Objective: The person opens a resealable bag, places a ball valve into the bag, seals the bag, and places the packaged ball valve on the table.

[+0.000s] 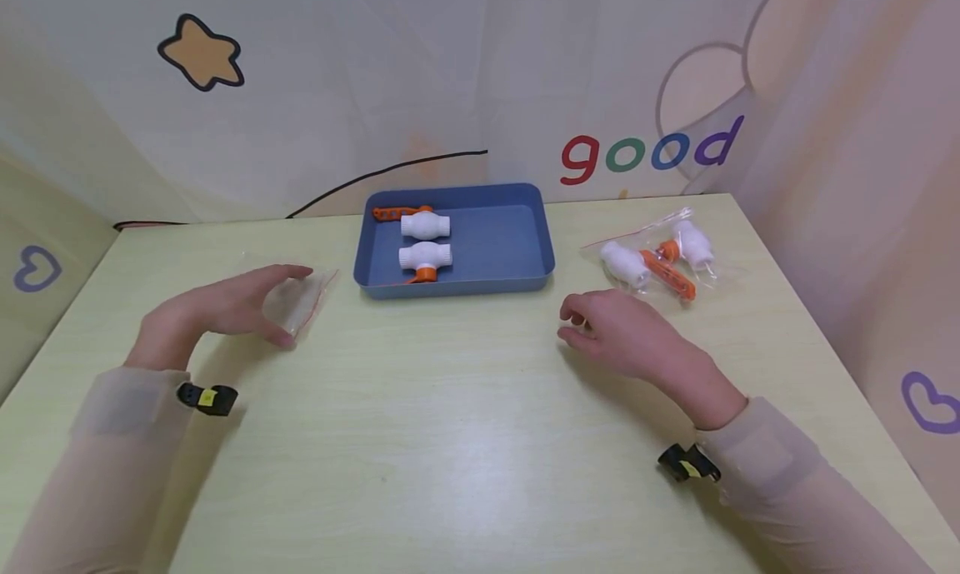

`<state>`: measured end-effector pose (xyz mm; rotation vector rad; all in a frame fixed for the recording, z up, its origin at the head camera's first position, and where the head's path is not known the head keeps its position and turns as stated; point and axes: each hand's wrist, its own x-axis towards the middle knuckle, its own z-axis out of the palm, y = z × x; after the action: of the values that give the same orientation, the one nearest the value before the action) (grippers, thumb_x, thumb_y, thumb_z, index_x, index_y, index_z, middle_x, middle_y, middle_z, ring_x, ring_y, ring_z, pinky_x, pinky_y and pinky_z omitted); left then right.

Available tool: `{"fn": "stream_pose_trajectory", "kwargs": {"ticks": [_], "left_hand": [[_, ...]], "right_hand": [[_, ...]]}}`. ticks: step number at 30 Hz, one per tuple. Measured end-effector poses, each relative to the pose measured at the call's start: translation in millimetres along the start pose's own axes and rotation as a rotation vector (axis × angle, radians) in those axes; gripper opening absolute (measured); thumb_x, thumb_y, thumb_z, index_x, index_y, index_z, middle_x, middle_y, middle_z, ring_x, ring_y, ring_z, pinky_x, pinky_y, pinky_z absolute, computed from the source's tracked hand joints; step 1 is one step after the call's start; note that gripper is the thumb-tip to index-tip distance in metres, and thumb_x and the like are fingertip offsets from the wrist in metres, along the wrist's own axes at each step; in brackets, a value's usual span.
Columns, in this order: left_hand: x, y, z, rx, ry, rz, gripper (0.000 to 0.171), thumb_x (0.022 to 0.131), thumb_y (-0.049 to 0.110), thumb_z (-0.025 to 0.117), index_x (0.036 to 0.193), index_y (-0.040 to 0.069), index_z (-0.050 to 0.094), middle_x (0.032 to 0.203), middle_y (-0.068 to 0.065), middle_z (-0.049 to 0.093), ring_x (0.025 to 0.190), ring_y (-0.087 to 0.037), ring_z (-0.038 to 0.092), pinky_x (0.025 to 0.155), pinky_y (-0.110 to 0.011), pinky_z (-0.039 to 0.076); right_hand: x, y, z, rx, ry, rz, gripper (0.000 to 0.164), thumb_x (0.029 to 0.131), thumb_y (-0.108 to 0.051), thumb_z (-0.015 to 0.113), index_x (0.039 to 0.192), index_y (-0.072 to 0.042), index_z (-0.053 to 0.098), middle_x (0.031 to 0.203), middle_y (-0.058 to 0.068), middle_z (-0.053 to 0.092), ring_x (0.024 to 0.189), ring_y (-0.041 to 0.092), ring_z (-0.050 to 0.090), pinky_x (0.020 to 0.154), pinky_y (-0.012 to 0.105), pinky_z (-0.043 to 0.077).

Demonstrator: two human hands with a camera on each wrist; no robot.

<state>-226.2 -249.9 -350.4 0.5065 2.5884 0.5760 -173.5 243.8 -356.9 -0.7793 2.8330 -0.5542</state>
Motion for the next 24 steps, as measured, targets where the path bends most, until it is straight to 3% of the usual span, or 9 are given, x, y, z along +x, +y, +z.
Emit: {"fn": "stream_pose_trajectory", "kwargs": {"ticks": [9,13,24], "left_hand": [[3.6,1.3,4.0,0.101,0.084,0.011,0.104,0.077,0.034,0.091,0.156,0.0,0.033,0.148,-0.025,0.045,0.139,-0.047,0.036,0.11,-0.072,0.021],[1.1,2.1,4.5,0.124,0.123,0.027,0.105,0.075,0.035,0.093,0.153,-0.004,0.035,0.142,-0.026,0.048,0.134,-0.047,0.041,0.107,-0.072,0.025],[-2.4,13.0,8.3,0.083,0.169,0.04,0.093,0.078,0.031,0.091,0.148,-0.005,0.042,0.138,-0.026,0.048,0.129,-0.043,0.044,0.112,-0.066,0.021]], "right_hand": [[0,-3,2,0.008,-0.008,0.0,0.016,0.096,-0.018,0.074,0.108,-0.008,0.074,0.095,-0.001,0.072,0.086,0.016,0.067,0.077,0.039,0.058],[0,-3,2,0.007,-0.011,0.002,0.016,0.097,-0.018,0.073,0.108,-0.008,0.074,0.095,-0.001,0.072,0.086,0.016,0.067,0.077,0.039,0.058],[0,-6,2,0.016,0.005,-0.025,0.015,0.097,-0.017,0.073,0.108,-0.007,0.074,0.095,-0.001,0.072,0.086,0.015,0.067,0.078,0.039,0.058]]}}
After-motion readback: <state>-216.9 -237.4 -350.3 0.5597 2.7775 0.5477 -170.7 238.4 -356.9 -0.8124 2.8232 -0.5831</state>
